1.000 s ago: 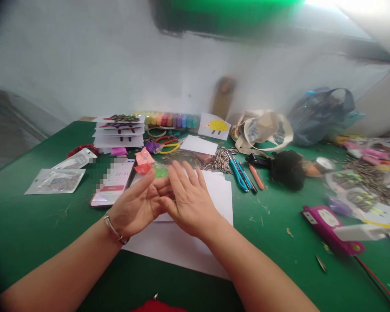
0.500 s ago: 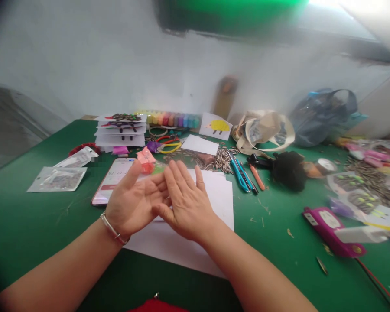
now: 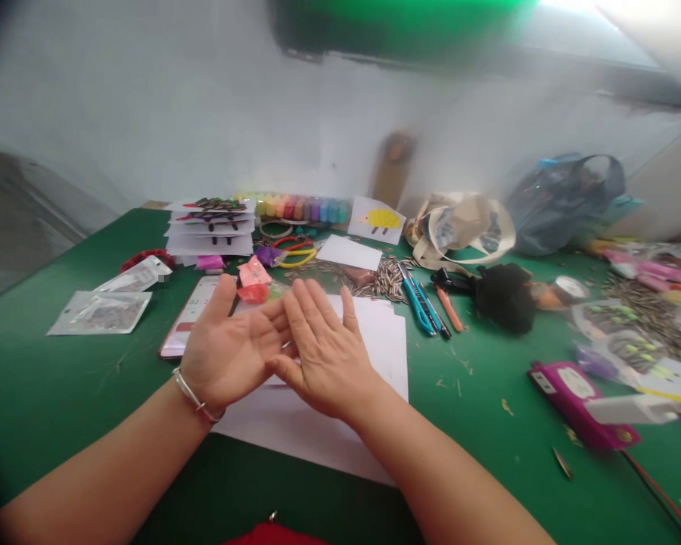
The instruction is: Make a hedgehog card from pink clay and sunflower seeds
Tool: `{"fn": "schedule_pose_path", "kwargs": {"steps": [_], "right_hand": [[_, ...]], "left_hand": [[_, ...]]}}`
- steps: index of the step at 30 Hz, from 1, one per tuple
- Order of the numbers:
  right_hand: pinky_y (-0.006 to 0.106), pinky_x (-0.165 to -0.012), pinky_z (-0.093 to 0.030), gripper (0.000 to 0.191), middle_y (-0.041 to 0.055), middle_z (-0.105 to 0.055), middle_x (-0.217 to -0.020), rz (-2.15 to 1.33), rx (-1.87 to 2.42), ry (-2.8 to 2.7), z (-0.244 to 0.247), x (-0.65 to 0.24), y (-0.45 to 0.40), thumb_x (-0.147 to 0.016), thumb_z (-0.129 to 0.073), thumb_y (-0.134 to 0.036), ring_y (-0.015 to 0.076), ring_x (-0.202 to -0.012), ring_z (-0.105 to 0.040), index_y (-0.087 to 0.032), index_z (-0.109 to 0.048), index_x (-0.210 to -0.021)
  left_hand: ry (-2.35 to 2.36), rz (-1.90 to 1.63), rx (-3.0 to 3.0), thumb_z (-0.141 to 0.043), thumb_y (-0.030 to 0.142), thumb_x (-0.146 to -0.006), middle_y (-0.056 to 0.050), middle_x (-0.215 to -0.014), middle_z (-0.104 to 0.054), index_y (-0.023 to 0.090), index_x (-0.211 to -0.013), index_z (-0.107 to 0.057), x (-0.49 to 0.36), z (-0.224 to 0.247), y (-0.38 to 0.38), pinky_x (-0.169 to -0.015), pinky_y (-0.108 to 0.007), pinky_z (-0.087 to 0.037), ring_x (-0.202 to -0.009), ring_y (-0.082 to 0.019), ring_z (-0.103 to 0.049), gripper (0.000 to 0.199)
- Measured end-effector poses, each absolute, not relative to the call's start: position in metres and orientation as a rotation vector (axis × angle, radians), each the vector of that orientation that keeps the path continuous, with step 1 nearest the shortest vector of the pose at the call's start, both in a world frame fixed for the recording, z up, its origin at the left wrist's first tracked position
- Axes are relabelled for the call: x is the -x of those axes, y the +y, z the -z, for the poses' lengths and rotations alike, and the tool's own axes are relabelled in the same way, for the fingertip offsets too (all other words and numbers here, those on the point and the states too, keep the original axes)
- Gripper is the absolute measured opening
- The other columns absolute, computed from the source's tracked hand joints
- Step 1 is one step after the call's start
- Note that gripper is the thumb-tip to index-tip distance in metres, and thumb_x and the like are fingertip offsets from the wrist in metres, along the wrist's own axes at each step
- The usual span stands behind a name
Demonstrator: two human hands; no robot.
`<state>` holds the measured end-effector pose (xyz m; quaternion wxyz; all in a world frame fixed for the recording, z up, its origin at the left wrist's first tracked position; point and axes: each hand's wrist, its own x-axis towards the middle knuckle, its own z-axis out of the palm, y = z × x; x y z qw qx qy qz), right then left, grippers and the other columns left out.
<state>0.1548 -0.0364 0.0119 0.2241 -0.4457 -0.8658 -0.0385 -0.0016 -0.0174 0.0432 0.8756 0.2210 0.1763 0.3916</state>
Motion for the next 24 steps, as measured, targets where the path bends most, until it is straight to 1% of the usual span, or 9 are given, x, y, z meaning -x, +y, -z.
{"fn": "schedule_pose_path", "kwargs": {"steps": [3,6,9,12,14,18,21,24], "right_hand": [[0.058,-0.113,0.004,0.077,0.0133,-0.018,-0.154,0.1,1.22,-2.406,-0.011,-0.153,-0.037,-0.091,-0.028,-0.061,0.0266,-0.143,-0.008,-0.01,-0.016,-0.147],[0.055,-0.114,0.003,0.079,0.0123,-0.018,-0.154,0.07,1.12,-2.465,-0.012,-0.147,-0.042,-0.09,-0.029,-0.063,0.026,-0.143,-0.006,-0.01,-0.017,-0.147],[0.055,-0.114,0.003,0.08,0.0129,-0.017,-0.154,0.078,1.083,-2.478,-0.013,-0.148,-0.042,-0.089,-0.03,-0.063,0.0263,-0.143,-0.007,-0.01,-0.016,-0.148],[0.057,-0.113,0.006,0.079,0.0128,-0.017,-0.154,0.102,1.155,-2.451,-0.012,-0.154,-0.038,-0.09,-0.029,-0.062,0.0269,-0.143,-0.007,-0.01,-0.015,-0.148],[0.056,-0.113,0.007,0.078,0.0115,-0.018,-0.154,0.108,1.176,-2.455,-0.012,-0.155,-0.037,-0.09,-0.028,-0.062,0.0266,-0.143,-0.006,-0.011,-0.017,-0.148],[0.055,-0.114,0.006,0.076,0.0095,-0.02,-0.154,0.128,1.117,-2.515,-0.012,-0.148,-0.042,-0.091,-0.026,-0.061,0.0256,-0.143,-0.004,-0.01,-0.021,-0.147],[0.054,-0.114,0.006,0.071,0.0084,-0.021,-0.153,0.172,1.08,-2.554,-0.013,-0.147,-0.043,-0.094,-0.024,-0.057,0.0243,-0.143,-0.004,-0.009,-0.023,-0.146],[0.055,-0.114,0.006,0.069,0.0073,-0.019,-0.154,0.205,1.141,-2.533,-0.012,-0.154,-0.038,-0.094,-0.023,-0.055,0.0249,-0.143,-0.004,-0.009,-0.024,-0.146]], "left_hand": [[0.39,-0.909,-0.452,-0.037,0.071,-0.081,-0.018,-0.13,-0.054,0.009,-0.129,-0.049,0.009,-0.047,-0.013,-0.105,-0.043,-0.033,-0.127,-0.031,-0.043,0.08],[0.42,-0.944,-0.43,-0.037,0.071,-0.081,-0.017,-0.132,-0.053,0.009,-0.129,-0.05,0.01,-0.046,-0.013,-0.106,-0.04,-0.033,-0.128,-0.029,-0.042,0.08],[0.402,-0.847,-0.421,-0.036,0.073,-0.08,-0.016,-0.127,-0.056,0.012,-0.125,-0.053,0.003,-0.042,-0.017,-0.104,-0.043,-0.035,-0.126,-0.031,-0.045,0.078],[0.368,-0.774,-0.43,-0.036,0.074,-0.079,-0.015,-0.125,-0.058,0.015,-0.124,-0.053,0.0,-0.04,-0.018,-0.102,-0.046,-0.036,-0.124,-0.033,-0.046,0.076],[0.374,-0.803,-0.428,-0.037,0.074,-0.079,-0.017,-0.126,-0.057,0.013,-0.128,-0.05,0.005,-0.041,-0.015,-0.102,-0.046,-0.036,-0.123,-0.033,-0.047,0.079],[0.391,-0.929,-0.394,-0.035,0.071,-0.082,-0.019,-0.134,-0.049,0.008,-0.139,-0.037,0.016,-0.046,-0.01,-0.107,-0.041,-0.031,-0.127,-0.029,-0.043,0.085],[0.378,-0.899,-0.367,-0.035,0.07,-0.083,-0.017,-0.137,-0.047,0.014,-0.143,-0.032,0.013,-0.046,-0.012,-0.108,-0.045,-0.028,-0.129,-0.03,-0.041,0.082],[0.338,-0.878,-0.365,-0.034,0.067,-0.085,-0.015,-0.137,-0.047,0.019,-0.144,-0.029,0.006,-0.045,-0.015,-0.107,-0.048,-0.029,-0.127,-0.03,-0.043,0.076]]}}
